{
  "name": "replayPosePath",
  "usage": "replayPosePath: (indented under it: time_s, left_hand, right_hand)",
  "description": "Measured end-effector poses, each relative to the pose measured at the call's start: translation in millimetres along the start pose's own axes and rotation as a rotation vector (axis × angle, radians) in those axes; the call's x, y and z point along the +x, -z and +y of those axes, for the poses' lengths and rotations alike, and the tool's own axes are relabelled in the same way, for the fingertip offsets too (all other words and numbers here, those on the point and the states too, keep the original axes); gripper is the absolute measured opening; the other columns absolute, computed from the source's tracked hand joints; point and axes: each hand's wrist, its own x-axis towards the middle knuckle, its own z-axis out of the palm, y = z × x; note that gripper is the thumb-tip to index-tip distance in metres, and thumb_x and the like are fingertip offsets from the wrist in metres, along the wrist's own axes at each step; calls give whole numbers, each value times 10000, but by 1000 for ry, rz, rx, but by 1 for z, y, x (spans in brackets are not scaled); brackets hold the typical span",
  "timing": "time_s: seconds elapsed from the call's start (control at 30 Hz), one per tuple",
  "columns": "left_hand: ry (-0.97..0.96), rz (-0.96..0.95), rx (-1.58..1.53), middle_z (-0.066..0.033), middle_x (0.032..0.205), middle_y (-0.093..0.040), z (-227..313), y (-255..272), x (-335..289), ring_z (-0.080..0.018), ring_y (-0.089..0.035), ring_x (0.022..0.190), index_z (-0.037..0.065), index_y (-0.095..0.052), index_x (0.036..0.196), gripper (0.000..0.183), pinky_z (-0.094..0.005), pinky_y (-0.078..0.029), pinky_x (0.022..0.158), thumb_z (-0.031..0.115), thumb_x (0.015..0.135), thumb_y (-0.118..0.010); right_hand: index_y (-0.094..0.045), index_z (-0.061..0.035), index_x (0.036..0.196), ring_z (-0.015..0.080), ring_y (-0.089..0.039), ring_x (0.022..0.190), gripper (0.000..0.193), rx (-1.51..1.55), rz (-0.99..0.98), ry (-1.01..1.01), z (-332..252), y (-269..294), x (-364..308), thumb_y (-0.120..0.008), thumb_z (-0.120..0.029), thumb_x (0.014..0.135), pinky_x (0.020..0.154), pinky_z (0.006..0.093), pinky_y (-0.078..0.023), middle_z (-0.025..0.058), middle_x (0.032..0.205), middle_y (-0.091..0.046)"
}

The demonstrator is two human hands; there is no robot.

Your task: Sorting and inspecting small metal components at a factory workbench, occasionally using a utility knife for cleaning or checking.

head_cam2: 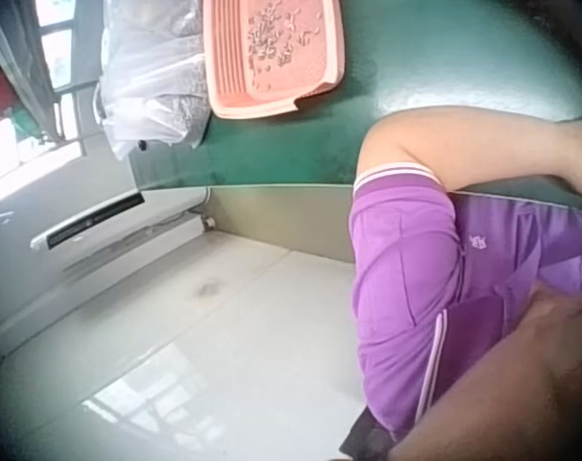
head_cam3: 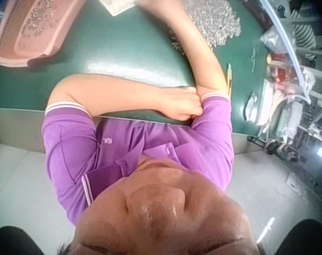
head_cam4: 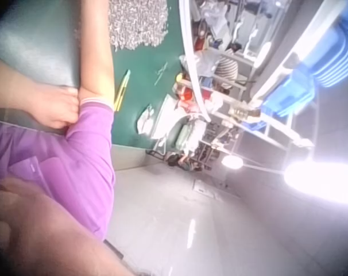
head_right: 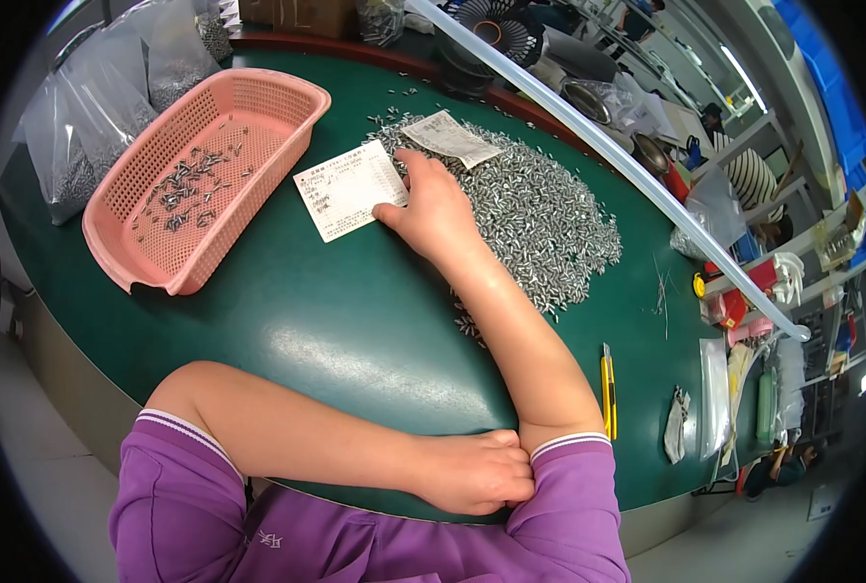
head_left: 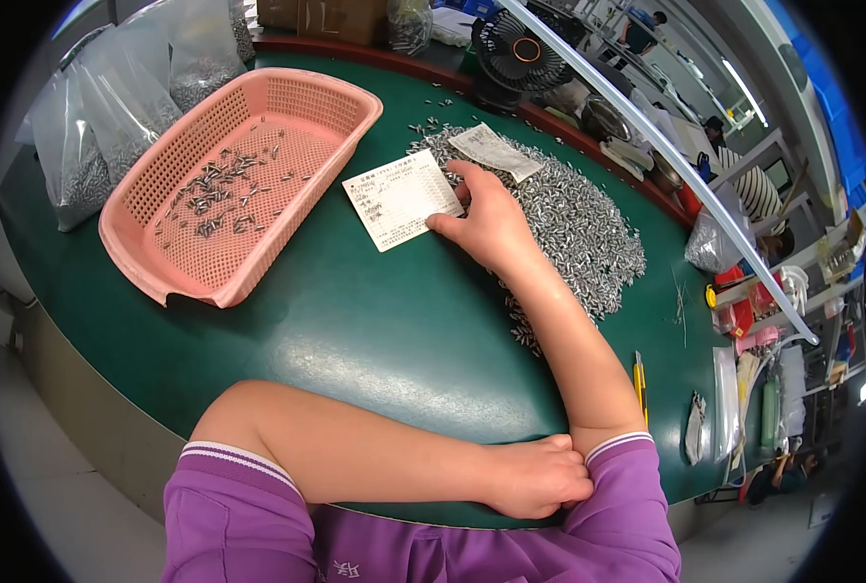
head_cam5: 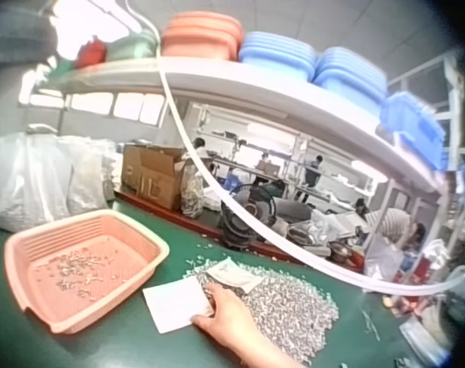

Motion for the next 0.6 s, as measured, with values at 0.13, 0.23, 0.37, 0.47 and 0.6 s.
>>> replayPosePath:
  time_s: [0.13,0.23,0.37,0.47,0.6]
  left_hand:
    - [-2,2,-1,-74,855,-570,0,1,0,-239,-537,903,75,-573,861,134,-368,-367,834,55,729,-555]
    - [-2,-3,-5,-74,856,-569,0,1,0,-239,-537,901,76,-572,859,131,-368,-367,833,56,731,-556]
    - [-3,5,-3,-74,851,-566,0,0,-2,-238,-536,897,77,-567,853,117,-368,-366,831,59,738,-556]
    - [-8,20,-8,-73,849,-561,0,-1,-2,-237,-533,892,79,-560,846,103,-368,-365,825,59,745,-555]
    - [-20,74,-3,-53,815,-573,0,-2,-1,-234,-546,857,98,-553,787,67,-363,-358,792,52,739,-565]
  right_hand:
    - [-525,-21,1214,321,-584,993,573,99,-15,-58,-4,9,2,-741,-169,704,874,402,-476,174,1073,-586]
    - [-556,-25,1142,326,-593,924,466,86,-43,-59,5,8,8,-715,-143,720,826,407,-485,166,1020,-590]
    - [-589,-24,1051,328,-598,876,338,155,-54,-66,7,7,8,-681,-150,751,792,409,-485,162,951,-594]
    - [-616,-15,991,327,-605,850,270,165,-56,-70,7,7,9,-655,-179,780,777,404,-484,162,893,-613]
    - [-634,1,912,338,-613,844,232,239,-47,-78,8,10,9,-623,-211,818,769,404,-483,185,875,-632]
